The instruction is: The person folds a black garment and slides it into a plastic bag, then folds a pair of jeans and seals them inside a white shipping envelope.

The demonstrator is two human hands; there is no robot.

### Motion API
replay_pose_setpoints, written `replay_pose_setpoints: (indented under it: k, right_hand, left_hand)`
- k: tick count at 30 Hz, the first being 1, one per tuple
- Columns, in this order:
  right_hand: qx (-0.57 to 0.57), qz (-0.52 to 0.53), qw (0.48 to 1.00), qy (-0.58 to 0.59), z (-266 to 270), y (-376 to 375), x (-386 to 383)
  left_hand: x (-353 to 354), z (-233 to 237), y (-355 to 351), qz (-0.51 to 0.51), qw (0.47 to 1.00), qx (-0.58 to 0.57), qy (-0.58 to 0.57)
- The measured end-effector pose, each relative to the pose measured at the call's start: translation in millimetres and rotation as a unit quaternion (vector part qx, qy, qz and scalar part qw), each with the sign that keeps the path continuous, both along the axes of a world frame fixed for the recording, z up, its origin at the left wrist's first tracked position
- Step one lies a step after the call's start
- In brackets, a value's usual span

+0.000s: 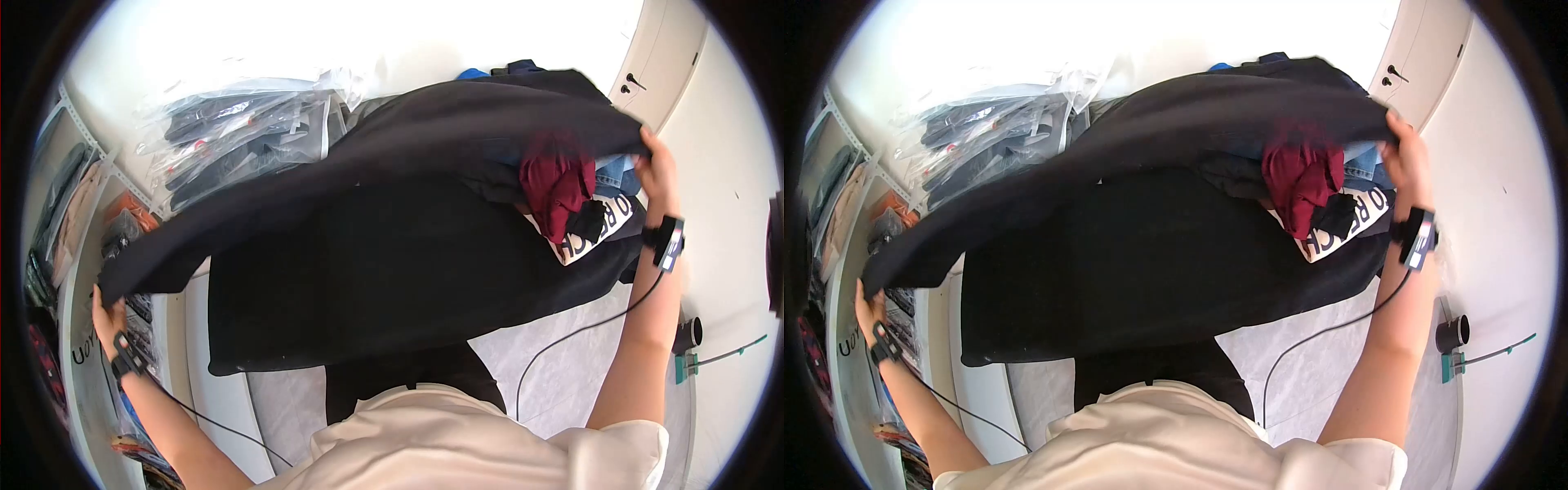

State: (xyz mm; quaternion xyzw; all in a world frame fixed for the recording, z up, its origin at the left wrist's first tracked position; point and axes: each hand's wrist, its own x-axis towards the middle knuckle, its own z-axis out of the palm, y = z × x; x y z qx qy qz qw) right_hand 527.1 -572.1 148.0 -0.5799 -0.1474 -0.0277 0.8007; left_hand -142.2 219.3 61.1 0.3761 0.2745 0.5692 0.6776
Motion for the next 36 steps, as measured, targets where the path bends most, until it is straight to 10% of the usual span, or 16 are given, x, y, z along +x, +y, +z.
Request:
replay_pose_setpoints:
  k: [11, 20, 26, 30, 32, 34, 36]
  right_hand:
    - [-0.332, 0.122, 0.934, 0.052, -161.5, 12.3, -94.2]
    - [-0.463, 0.053, 0.884, -0.037, -146.6, 52.5, -116.8]
    - [-0.619, 0.035, 0.713, -0.327, -163.7, 57.0, -161.3]
    - [-0.633, -0.030, 0.692, -0.347, -187.5, 50.4, -158.7]
    - [-0.561, -0.072, 0.785, -0.253, -182.6, 48.8, -156.6]
    - [-0.543, -0.170, 0.784, -0.248, -178.2, 32.7, -140.8]
    - [-0.627, -0.211, 0.725, -0.192, -172.9, 19.1, -130.4]
  left_hand:
    - [-62.4, -166.8, -84.9, -0.108, 0.974, -0.137, 0.146]
    - [-49.0, -119.7, -87.4, -0.114, 0.988, -0.094, 0.047]
    - [-57.7, -105.2, -104.3, -0.095, 0.993, -0.060, 0.029]
    - [-60.0, -111.6, -108.4, -0.076, 0.997, -0.031, -0.002]
    - [-58.6, -113.8, -110.8, -0.032, 0.999, -0.044, 0.007]
    - [-58.5, -122.0, -110.5, 0.058, 0.994, -0.059, 0.072]
    - [-59.3, -126.7, -108.8, 0.039, 0.901, -0.085, 0.423]
